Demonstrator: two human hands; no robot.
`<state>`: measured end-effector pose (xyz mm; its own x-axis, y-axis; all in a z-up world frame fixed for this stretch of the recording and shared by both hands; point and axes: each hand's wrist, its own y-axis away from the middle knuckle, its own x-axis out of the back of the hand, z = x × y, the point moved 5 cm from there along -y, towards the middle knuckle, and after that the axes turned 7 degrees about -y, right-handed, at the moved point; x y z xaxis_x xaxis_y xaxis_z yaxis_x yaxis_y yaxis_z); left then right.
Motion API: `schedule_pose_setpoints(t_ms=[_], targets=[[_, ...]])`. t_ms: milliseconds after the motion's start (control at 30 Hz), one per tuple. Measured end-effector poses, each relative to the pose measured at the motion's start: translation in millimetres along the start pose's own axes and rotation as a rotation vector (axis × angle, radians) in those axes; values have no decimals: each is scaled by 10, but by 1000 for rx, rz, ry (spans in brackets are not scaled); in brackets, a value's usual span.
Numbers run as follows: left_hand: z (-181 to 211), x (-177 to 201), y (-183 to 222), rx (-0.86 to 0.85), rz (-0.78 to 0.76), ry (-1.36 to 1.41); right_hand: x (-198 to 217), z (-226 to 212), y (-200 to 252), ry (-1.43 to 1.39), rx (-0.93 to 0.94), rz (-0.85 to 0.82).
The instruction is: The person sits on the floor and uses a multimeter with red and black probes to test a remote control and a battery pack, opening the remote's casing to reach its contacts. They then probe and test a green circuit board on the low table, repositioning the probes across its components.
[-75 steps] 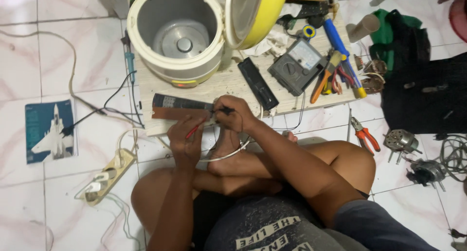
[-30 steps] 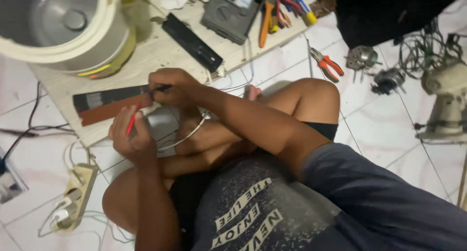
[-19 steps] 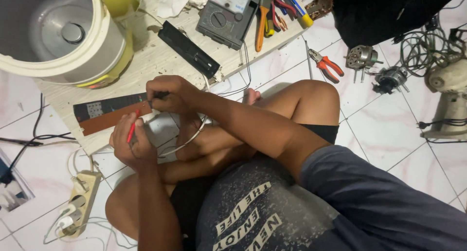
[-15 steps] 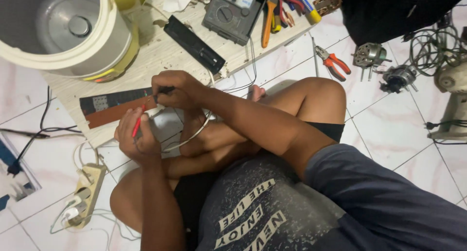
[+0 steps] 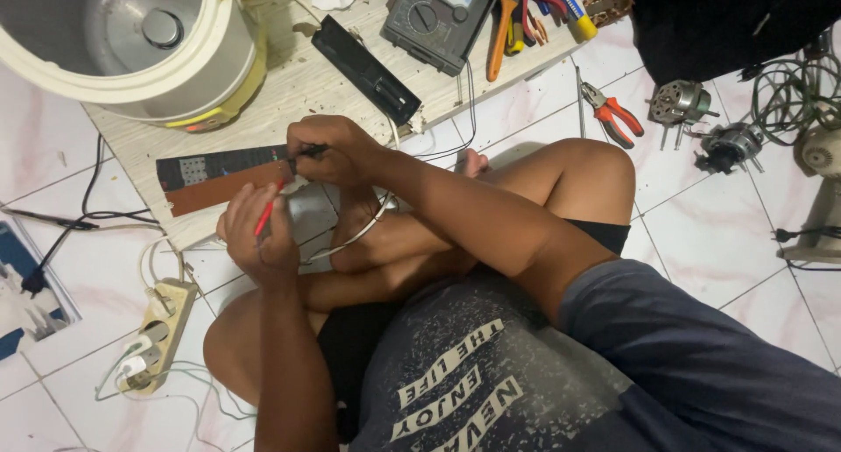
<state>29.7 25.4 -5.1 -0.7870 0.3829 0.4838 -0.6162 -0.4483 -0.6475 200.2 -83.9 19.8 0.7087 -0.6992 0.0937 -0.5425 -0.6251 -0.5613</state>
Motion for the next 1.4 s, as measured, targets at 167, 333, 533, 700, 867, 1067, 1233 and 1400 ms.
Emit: schedule_pose_setpoints(t_ms=[167,333,533,700,867,1067,1233,1400], targets=[[56,35,-57,56,57,-15,4,-79,-21,-31,-25,-17],[53,47,-54,70,55,3,11,-96,-25,-13,15,-12],[60,56,-53,22,49,18,11,-104,-31,-25,14,-43],[85,71,-63,21,54,21,5,-70,-19,-17,-16,-34],[71,66,-60,21,61,40,0,-54,-6,-24,-25,-35],[62,61,-64,39,71,71,16,-18,21,-78,-86,-17],[112,75,-77,37,83,84,71,-20,38,-153,-138,-53],[104,90,-105,2,67,115,83,87,-17,-152,-243,-82]])
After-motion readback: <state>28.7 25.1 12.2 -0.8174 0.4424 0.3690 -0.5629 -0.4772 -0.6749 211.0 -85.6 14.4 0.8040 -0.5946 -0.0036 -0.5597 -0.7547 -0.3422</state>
